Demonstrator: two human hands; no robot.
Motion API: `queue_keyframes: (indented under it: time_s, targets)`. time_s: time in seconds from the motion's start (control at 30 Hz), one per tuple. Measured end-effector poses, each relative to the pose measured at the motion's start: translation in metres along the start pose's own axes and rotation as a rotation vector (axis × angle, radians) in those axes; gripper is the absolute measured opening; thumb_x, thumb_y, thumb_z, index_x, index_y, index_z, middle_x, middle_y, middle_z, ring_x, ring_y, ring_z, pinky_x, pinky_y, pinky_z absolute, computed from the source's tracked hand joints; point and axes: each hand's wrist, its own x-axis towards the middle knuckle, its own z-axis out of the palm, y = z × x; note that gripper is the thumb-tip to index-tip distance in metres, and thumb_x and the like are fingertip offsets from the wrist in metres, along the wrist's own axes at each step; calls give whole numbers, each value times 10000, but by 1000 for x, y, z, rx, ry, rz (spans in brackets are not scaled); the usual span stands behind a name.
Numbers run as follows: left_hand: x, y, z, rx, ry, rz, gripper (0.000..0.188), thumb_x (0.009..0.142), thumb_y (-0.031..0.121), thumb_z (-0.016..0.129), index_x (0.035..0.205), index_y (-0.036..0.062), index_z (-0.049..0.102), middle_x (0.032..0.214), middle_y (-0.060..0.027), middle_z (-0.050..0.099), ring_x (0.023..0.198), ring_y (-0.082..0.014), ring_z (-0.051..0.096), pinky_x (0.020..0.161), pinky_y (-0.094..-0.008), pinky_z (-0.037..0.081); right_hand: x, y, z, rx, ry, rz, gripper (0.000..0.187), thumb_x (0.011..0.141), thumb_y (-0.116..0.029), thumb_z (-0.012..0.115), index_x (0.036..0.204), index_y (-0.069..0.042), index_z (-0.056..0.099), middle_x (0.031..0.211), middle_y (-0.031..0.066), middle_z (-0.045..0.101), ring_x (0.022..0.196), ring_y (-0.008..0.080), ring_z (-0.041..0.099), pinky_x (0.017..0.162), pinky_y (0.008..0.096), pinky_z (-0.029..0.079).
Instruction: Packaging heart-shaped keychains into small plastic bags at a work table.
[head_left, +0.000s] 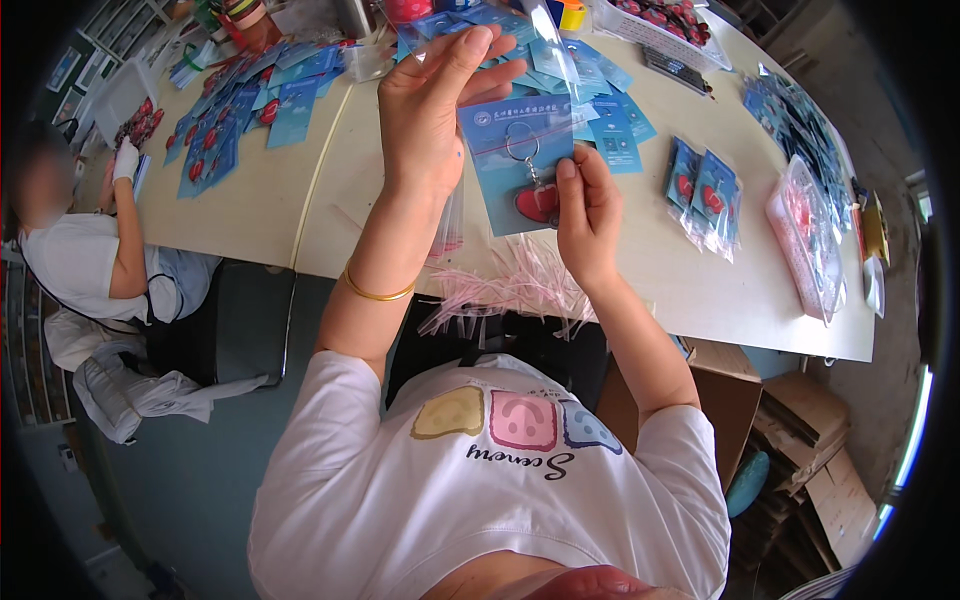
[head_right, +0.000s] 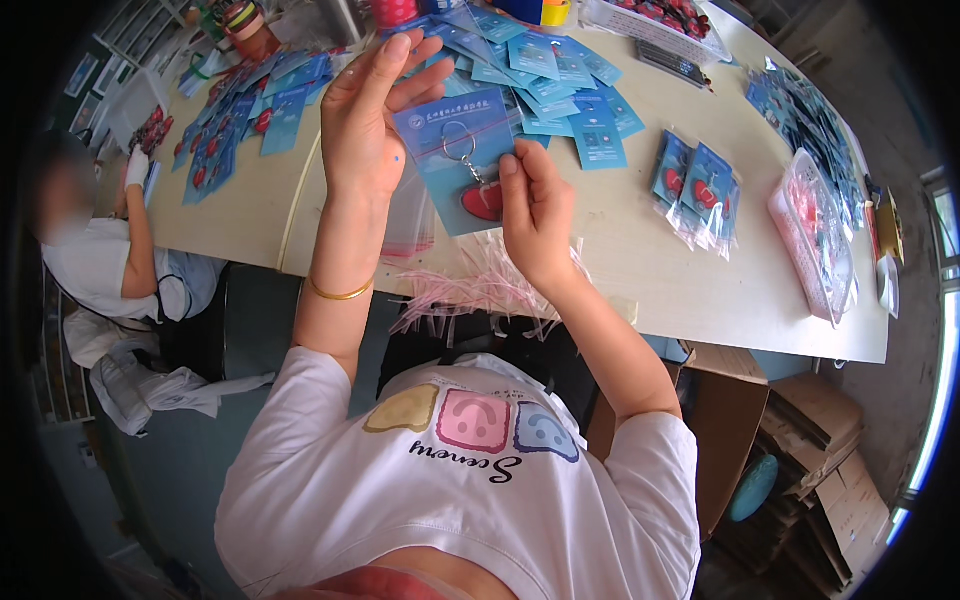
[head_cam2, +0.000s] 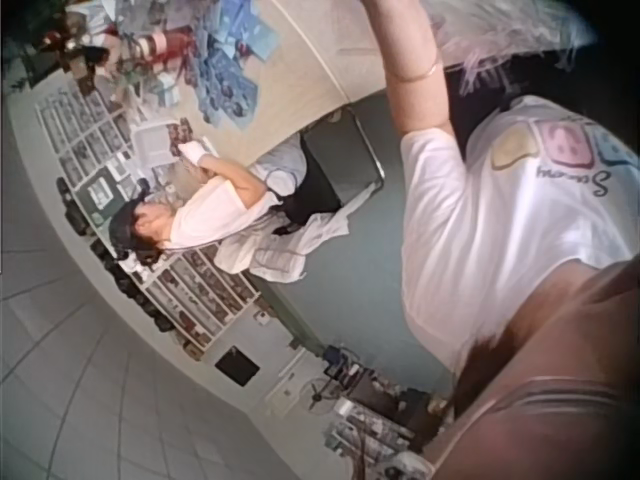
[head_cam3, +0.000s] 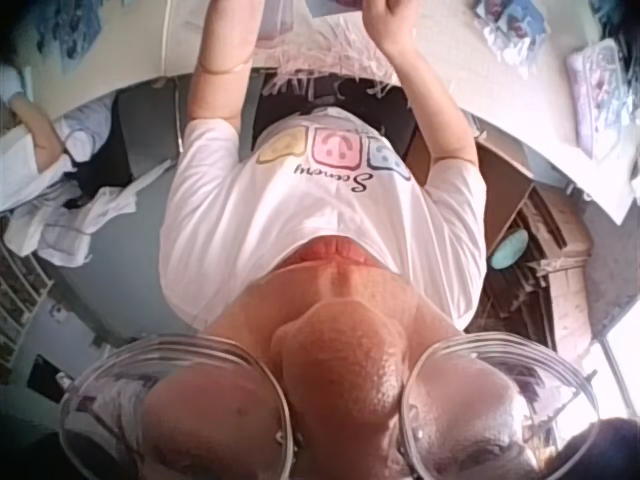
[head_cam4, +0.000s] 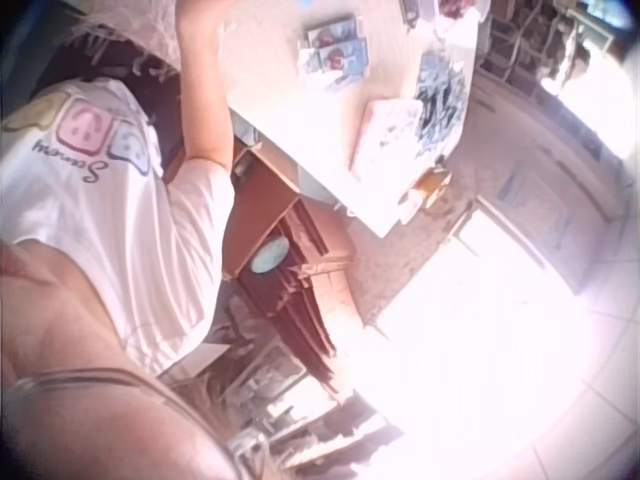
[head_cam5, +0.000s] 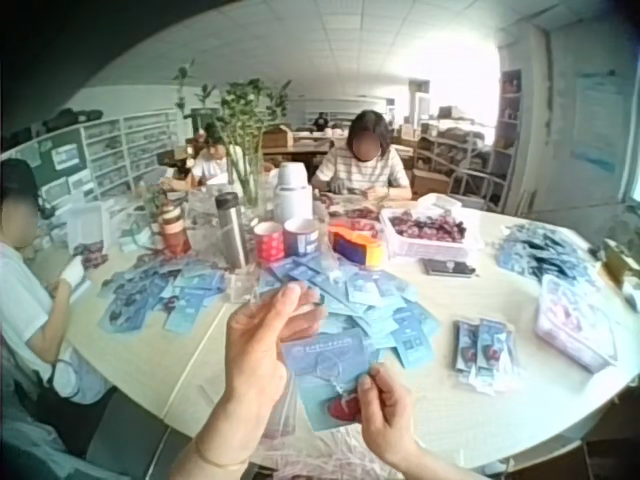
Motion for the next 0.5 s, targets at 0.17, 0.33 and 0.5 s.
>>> queue_keyframes:
  time_s: [0.17, 0.33, 0.5]
  targets:
    - [-1, -2, -4, 19, -83, -21, 201, 837, 172, 683, 974, 26, 675, 941, -125, 682, 814, -209, 679, 686, -272, 546, 3, 0, -11, -90, -73, -20, 155, 973, -96, 434, 999, 12, 541, 687, -14, 553, 593, 33, 537, 547, 178, 415]
    - [-7, -14, -5, 54, -204, -57, 181, 830, 145, 690, 954, 13, 685, 941, -76, 683, 831, -95, 621, 765, -213, 481, 12, -13, -8, 8, -22, 2, 154, 972, -101, 438, 1068, -5, 510, 691, -8, 556, 601, 26, 531, 542, 173, 403]
    - [-8, -16, -5, 36, -197, -111, 155, 814, 109, 703, 940, 19, 697, 877, -35, 689, 788, -64, 613, 748, -209, 480, 13, -10, -8, 118, 25, 38, 204, 969, -108, 452, 1148, -9, 460, 761, 17, 601, 635, 36, 550, 560, 174, 416]
